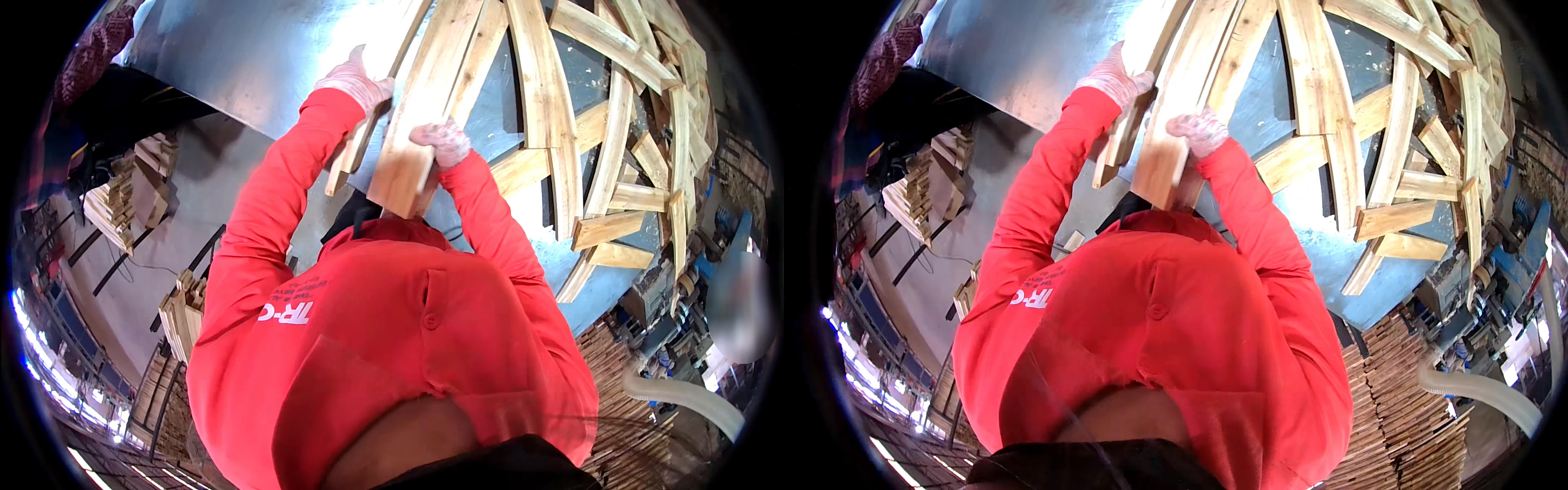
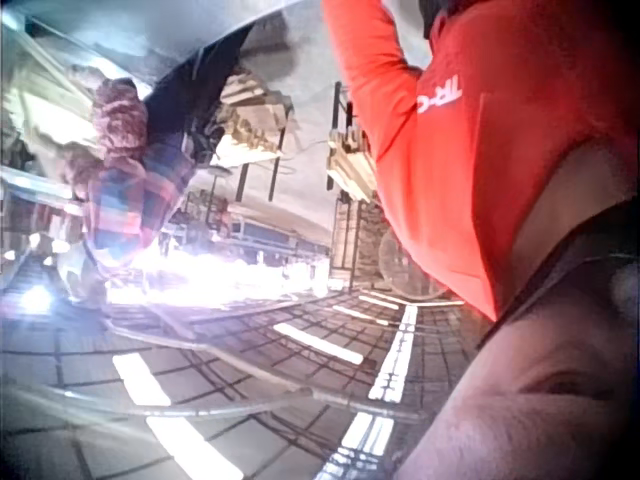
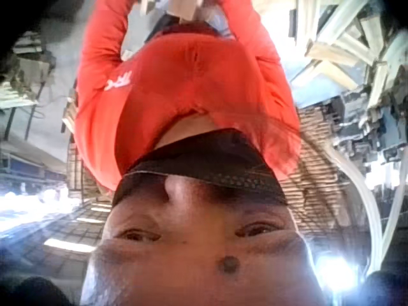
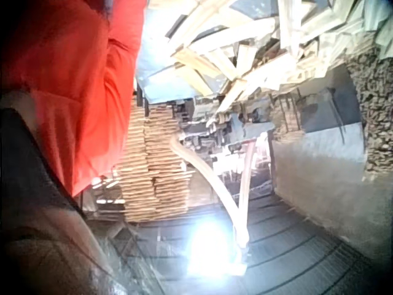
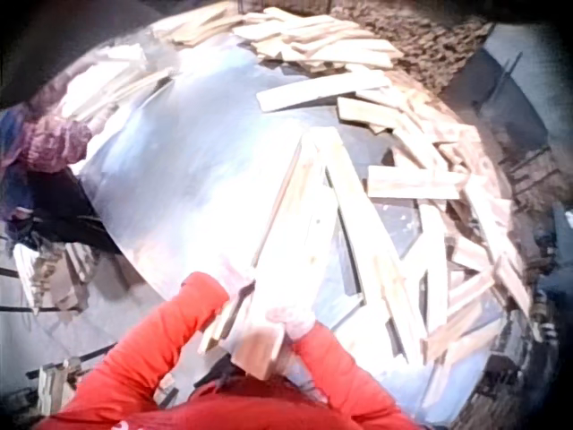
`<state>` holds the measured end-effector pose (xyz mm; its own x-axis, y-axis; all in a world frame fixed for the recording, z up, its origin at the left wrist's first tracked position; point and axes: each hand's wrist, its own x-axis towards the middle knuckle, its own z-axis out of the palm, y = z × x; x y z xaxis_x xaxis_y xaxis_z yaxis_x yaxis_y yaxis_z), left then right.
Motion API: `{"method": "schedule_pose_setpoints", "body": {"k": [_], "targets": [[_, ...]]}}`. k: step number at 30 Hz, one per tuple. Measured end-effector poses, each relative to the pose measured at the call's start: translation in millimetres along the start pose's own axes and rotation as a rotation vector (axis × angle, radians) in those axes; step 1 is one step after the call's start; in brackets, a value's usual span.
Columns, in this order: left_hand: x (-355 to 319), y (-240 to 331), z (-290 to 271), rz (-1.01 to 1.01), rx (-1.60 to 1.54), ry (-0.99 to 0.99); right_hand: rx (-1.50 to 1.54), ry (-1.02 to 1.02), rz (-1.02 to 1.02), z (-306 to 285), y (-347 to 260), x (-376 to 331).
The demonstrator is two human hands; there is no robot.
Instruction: The person picks up wooden planks from a pile on a metal table and stacks them neatly on the left side. The person handles the planks one by one or in small groups, aligning them into a growing stack.
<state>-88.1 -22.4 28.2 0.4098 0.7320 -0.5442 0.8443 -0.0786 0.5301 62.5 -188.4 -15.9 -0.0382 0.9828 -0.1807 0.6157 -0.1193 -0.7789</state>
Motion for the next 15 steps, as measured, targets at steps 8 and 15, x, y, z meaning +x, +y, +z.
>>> {"method": "schedule_pose_setpoints", "body": {"k": [8, 15], "targets": [[-17, -48, -104, -0.064, 0.275, 0.235, -0.101, 0.219, 0.825, -146, -15, -8], [-10, -41, -107, 0.162, 0.655, 0.538, -0.801, 0.254, 0.949, -153, 25, 14]]}}
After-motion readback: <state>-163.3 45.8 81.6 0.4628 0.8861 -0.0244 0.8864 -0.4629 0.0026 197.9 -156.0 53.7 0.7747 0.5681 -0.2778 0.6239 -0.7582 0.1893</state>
